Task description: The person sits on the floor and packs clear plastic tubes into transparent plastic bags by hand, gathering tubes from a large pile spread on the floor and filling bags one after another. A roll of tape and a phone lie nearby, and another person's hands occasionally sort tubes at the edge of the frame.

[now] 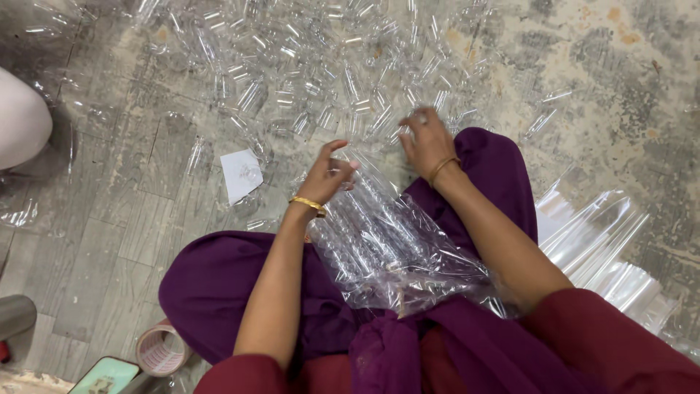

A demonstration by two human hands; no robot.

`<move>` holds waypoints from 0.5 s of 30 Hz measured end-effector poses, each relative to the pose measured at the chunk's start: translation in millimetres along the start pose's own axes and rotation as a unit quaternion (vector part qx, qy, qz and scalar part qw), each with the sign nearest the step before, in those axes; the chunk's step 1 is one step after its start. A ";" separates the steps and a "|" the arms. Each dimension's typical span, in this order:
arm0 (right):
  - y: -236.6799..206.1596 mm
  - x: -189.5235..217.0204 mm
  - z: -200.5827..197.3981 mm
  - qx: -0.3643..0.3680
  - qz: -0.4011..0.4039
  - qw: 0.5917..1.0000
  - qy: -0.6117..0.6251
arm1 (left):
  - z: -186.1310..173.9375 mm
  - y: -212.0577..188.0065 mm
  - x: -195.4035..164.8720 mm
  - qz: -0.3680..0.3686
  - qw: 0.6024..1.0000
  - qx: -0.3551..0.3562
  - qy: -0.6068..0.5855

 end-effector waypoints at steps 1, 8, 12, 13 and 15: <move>-3.6 0.3 -7.7 -0.071 0.012 0.996 0.049 | 8.6 0.9 -1.5 0.020 0.998 0.035 0.054; -2.6 32.8 60.7 0.083 -0.057 0.972 0.212 | 19.4 8.5 3.7 0.018 0.992 -0.021 0.127; 28.5 -11.7 25.9 -0.125 -0.131 0.983 -0.022 | -3.9 10.4 4.9 0.009 0.990 -0.103 0.099; 38.4 -27.6 28.6 -0.080 -0.095 0.992 -0.029 | -9.8 10.9 7.0 -0.004 0.989 -0.122 0.078; 50.8 -44.7 31.6 -0.036 -0.076 0.996 -0.041 | -13.3 11.3 -2.7 0.086 0.981 -0.114 0.129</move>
Point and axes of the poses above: each hand's wrist, its own y-axis towards the middle knuckle, its own z-axis out of the palm, x = y × z, the point moved 6 cm from there along y, towards the middle knuckle, and after that the axes turned 1 degree about -y, right-handed, at the moved point
